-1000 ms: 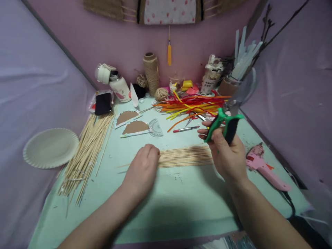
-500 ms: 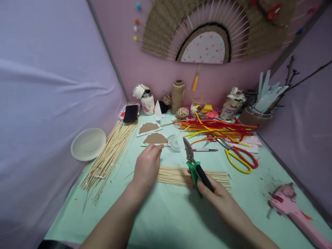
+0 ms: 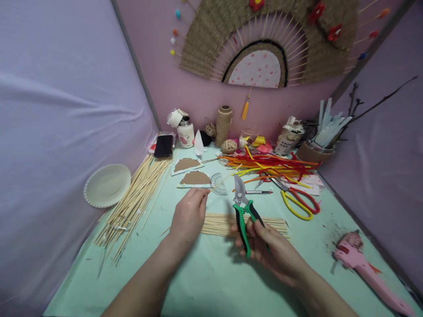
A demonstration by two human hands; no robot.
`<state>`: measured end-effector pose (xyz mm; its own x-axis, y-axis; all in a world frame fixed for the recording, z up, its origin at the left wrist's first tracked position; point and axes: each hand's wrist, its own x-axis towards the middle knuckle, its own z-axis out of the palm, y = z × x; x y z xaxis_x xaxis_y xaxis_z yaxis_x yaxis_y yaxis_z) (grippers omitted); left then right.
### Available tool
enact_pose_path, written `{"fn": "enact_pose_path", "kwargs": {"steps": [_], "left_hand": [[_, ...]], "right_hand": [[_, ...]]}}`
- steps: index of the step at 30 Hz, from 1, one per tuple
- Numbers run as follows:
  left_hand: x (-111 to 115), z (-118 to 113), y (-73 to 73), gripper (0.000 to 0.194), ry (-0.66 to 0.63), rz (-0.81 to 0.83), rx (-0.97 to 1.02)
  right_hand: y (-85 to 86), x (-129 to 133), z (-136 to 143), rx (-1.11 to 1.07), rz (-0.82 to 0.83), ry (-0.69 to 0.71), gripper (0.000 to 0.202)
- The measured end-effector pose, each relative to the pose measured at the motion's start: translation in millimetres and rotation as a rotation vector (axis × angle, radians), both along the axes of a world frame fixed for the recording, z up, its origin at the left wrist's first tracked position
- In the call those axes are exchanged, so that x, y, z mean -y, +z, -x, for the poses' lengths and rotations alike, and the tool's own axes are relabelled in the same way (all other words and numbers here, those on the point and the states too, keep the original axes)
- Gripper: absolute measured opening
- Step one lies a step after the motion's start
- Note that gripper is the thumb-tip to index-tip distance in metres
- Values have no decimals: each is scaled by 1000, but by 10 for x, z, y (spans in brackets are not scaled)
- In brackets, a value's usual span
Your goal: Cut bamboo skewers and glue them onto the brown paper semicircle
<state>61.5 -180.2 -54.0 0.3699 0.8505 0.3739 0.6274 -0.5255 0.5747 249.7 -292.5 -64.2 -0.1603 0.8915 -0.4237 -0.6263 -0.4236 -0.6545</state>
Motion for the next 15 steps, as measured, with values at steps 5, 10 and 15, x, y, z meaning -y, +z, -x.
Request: {"fn": "enact_pose_path", "kwargs": {"steps": [5,10,15], "left_hand": [[84,-86,102,15,34,182,63],[210,-216,131,18,-176,235,127],[247,-239,87,19,-212,240,107]], "right_hand": [[-31,-6,55,-44,-52,-3,34],[-38,18,125,-151,-67,87,38],[-43,15,139,-162,-25,101,37]]}}
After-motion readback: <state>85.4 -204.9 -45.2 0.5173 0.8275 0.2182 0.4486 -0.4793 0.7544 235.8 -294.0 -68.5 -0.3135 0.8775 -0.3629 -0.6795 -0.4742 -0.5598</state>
